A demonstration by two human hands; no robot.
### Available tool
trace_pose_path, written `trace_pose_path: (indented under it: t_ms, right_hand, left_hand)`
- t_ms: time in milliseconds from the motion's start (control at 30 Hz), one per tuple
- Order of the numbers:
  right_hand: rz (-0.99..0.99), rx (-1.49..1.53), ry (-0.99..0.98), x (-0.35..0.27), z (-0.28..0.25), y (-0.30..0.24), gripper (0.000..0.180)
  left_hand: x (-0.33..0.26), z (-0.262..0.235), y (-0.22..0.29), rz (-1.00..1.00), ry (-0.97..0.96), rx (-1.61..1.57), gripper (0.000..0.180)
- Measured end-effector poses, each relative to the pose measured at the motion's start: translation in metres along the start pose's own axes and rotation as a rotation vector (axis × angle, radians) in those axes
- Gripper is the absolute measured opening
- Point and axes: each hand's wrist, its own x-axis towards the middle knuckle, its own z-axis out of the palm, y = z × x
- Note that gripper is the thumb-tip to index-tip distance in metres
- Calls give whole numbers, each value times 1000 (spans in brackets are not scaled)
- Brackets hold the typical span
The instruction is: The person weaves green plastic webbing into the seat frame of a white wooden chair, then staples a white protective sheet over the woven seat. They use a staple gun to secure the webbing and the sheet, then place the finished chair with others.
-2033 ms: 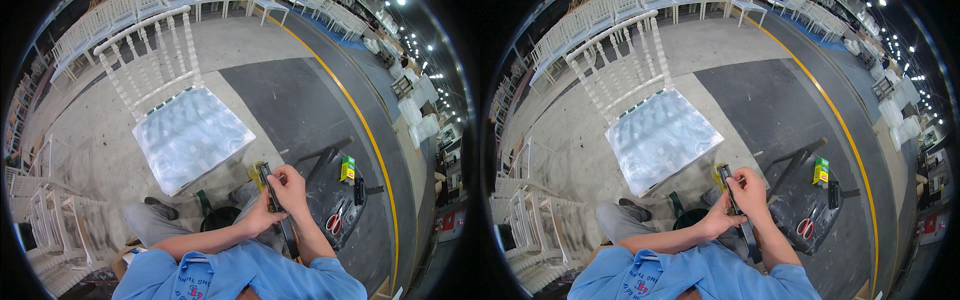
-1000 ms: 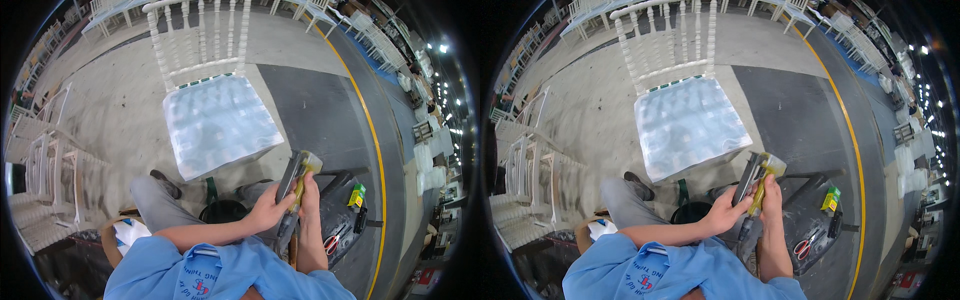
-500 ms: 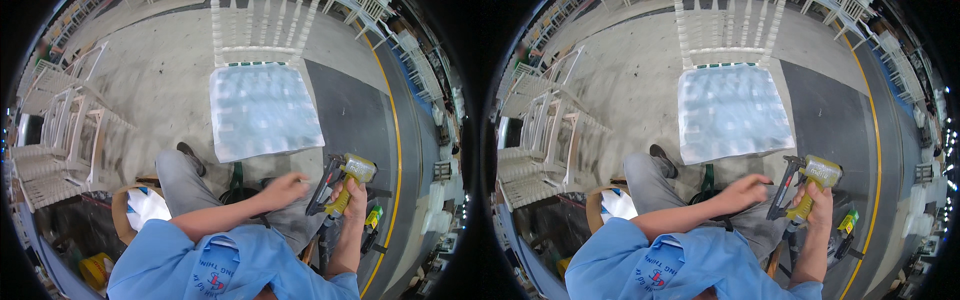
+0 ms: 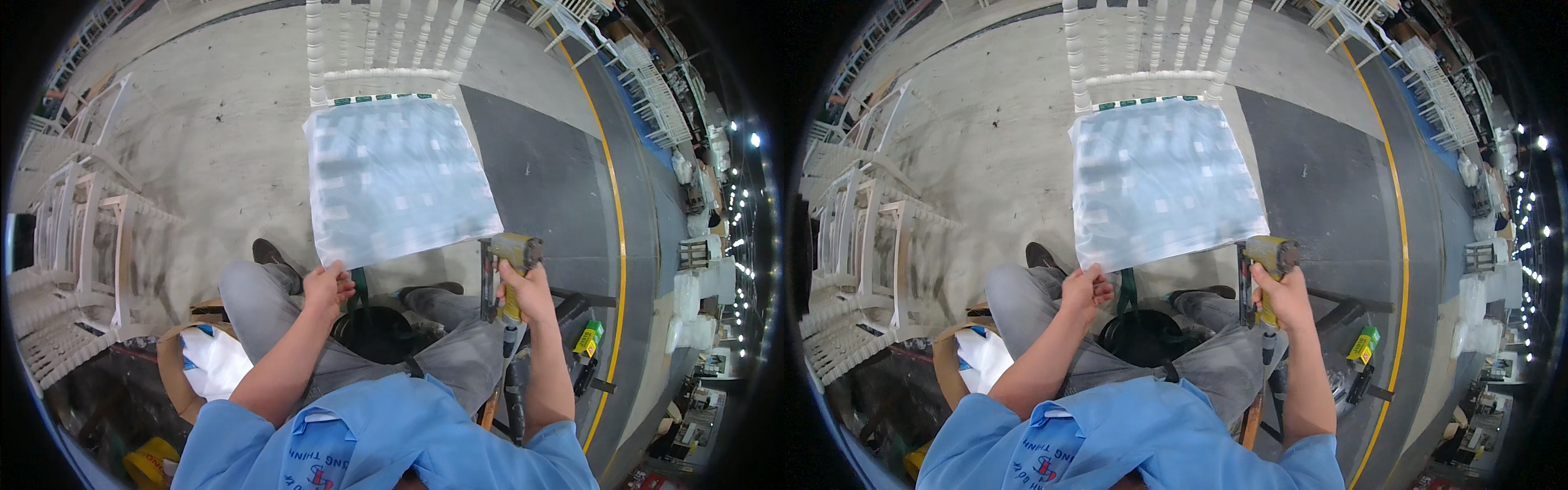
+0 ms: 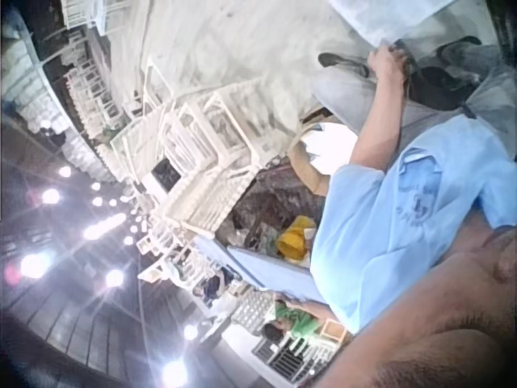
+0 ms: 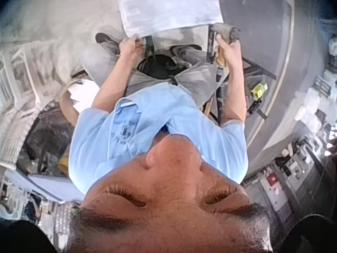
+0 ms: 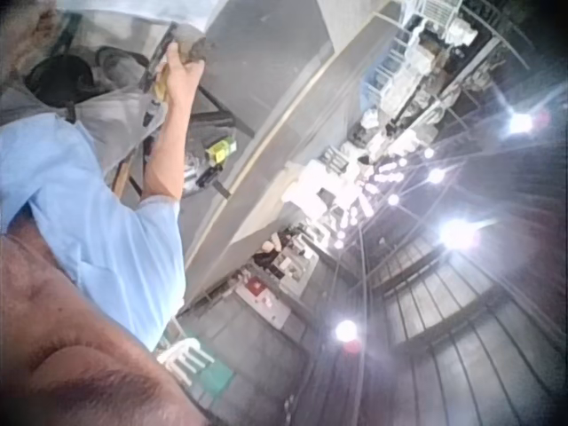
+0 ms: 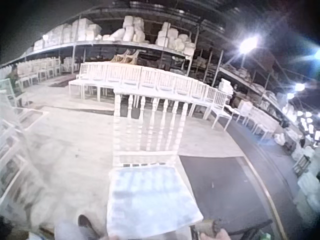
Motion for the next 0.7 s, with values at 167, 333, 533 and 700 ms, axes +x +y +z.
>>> trace_pose_path:
  t_ms: [167, 333, 533, 700]
  right_hand:
    - [136, -85, -28, 29, 29, 12, 23]
    - [193, -182, -69, 51, 58, 16, 24]
    - [208, -247, -61, 66, 71, 28, 29]
    - [183, -258, -98, 64, 88, 23, 34]
  left_hand:
    - [5, -6, 20, 175, 29, 160, 16]
    - [6, -11, 15, 165, 68, 169, 13]
    - [8, -7, 14, 216, 79, 149, 13]
    - [14, -10, 11, 243, 106, 120, 14]
